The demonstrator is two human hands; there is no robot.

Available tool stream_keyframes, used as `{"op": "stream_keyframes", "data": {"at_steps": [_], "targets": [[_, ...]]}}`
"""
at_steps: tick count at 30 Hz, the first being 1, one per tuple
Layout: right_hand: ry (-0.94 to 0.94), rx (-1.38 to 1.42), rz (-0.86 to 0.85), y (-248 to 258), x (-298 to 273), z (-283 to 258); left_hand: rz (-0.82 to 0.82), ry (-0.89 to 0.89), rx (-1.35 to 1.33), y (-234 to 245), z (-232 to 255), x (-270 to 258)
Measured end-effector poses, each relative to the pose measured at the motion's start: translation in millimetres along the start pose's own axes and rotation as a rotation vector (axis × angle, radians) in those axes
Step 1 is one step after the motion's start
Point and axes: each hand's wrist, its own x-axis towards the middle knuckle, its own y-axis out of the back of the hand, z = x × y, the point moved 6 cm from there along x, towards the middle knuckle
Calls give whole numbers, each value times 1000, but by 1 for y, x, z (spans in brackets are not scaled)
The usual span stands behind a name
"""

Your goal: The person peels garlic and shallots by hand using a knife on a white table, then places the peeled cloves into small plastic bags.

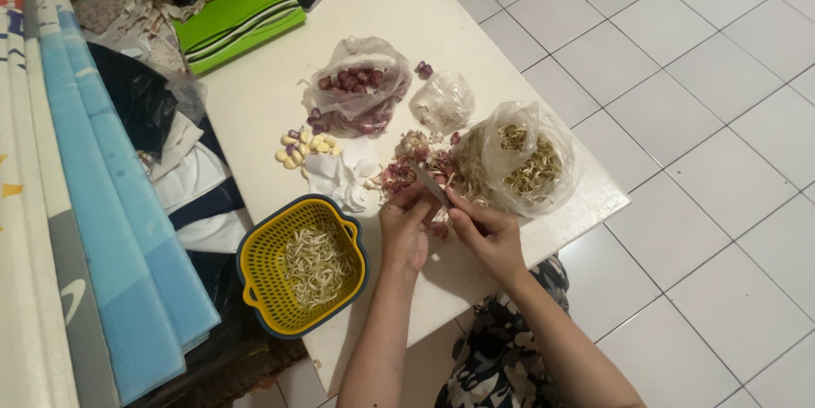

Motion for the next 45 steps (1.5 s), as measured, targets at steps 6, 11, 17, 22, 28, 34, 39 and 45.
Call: {"op": "stream_keyframes", "data": {"at_steps": [6, 11, 17, 22, 28, 34, 39, 45], "targets": [[-4, 96, 36, -2, -2, 3, -108, -98, -2, -8, 6, 1], [-329, 512, -79, 4, 0, 17, -152, -105, 70, -25, 15, -5], [-445, 714, -160, 4, -2, 17, -182, -113, 92, -36, 22, -11], [-344, 457, -135, 7, 0, -2, -198, -170, 167, -38, 26, -13], [-173, 166, -127, 7, 3, -3, -121, -147, 301, -36, 24, -17], [14, -82, -7, 13, -1, -3, -239, -312, 367, -39, 27, -18], [-161, 204, 15, 13, 2, 15, -212, -219, 316, -40, 25, -15], [-474, 581, -73, 13, -3, 17, -222, -150, 255, -43, 21, -15]]}}
